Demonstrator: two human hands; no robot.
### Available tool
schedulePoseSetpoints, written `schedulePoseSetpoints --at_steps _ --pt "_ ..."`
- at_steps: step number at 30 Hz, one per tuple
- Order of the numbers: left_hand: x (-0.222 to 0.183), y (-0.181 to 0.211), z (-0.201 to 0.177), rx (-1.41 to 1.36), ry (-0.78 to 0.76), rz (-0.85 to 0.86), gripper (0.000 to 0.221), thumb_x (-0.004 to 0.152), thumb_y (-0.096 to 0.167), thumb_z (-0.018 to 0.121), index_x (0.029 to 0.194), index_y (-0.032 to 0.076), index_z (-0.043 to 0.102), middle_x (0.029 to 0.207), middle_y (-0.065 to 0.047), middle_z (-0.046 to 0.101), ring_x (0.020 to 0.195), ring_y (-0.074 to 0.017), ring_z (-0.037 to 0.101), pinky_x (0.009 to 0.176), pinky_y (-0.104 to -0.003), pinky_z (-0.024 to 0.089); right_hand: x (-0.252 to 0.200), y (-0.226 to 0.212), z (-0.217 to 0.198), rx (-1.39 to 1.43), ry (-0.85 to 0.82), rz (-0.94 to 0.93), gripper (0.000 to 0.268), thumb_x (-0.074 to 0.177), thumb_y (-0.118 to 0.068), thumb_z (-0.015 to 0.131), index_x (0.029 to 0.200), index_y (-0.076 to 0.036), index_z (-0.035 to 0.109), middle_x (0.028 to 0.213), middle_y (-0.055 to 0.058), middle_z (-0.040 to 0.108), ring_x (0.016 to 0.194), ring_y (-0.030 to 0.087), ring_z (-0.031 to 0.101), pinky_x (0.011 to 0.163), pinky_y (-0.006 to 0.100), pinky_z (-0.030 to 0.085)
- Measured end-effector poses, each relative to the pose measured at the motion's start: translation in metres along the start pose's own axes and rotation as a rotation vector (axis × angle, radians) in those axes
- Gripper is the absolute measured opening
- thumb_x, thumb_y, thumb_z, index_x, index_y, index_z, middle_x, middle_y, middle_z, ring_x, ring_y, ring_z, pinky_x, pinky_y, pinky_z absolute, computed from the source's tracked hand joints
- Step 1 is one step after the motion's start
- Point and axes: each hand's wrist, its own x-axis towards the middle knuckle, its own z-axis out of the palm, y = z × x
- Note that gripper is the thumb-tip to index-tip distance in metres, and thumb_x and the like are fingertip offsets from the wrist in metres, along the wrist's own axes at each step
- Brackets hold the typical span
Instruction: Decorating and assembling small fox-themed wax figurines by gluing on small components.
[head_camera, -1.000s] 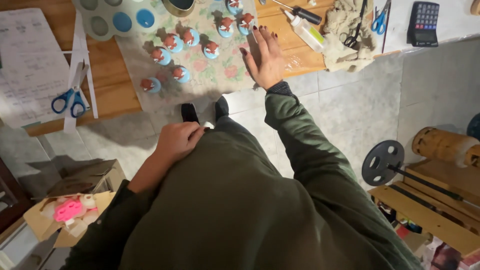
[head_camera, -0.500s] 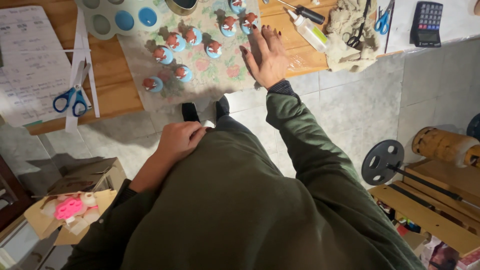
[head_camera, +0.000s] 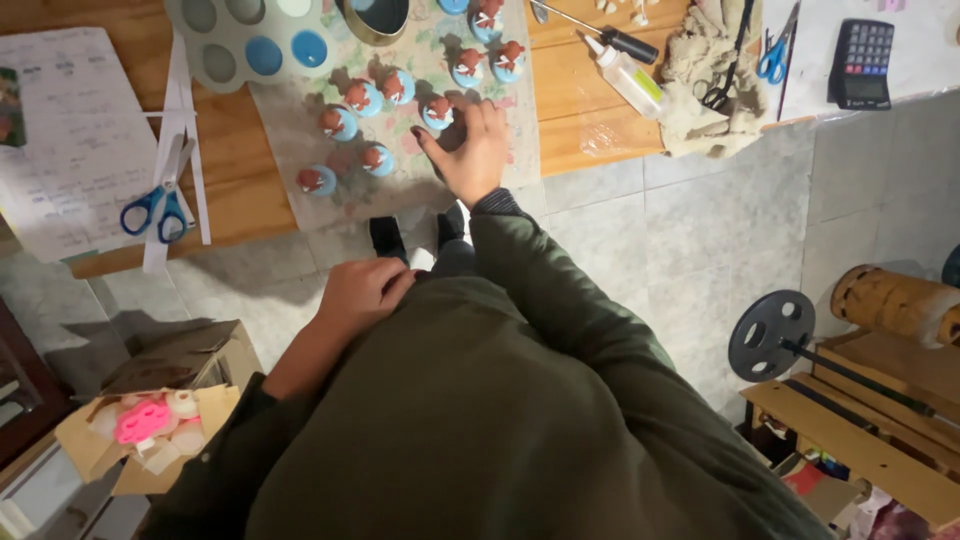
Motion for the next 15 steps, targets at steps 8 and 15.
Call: schedulePoseSetpoints --at_steps 8,15 --pt "0.000 0.004 -0.012 0.011 -0.012 -0.023 0.023 0.092 0.026 0.072 0.078 0.009 0.066 0.071 -0.011 0.065 0.066 -0.0343 0.065 0.056 -0.046 0.049 -0.006 0.016 0.000 0.000 0.048 0.061 0.031 0.077 -0.024 0.088 0.101 -0.017 0.071 0.091 0.004 0.061 0.090 0.029 0.058 0.082 0.043 0.045" --pt "0.007 0.009 -0.014 -0.022 -0.015 -0.015 0.019 0.091 0.023 0.072 0.080 0.009 0.068 0.070 -0.011 0.064 0.065 -0.0338 0.064 0.056 -0.045 0.048 0.003 0.059 -0.027 -0.168 0.084 0.088 0.035 0.073 -0.030 0.091 0.098 -0.015 0.072 0.092 0.005 0.060 0.091 0.029 0.055 0.081 0.042 0.041"
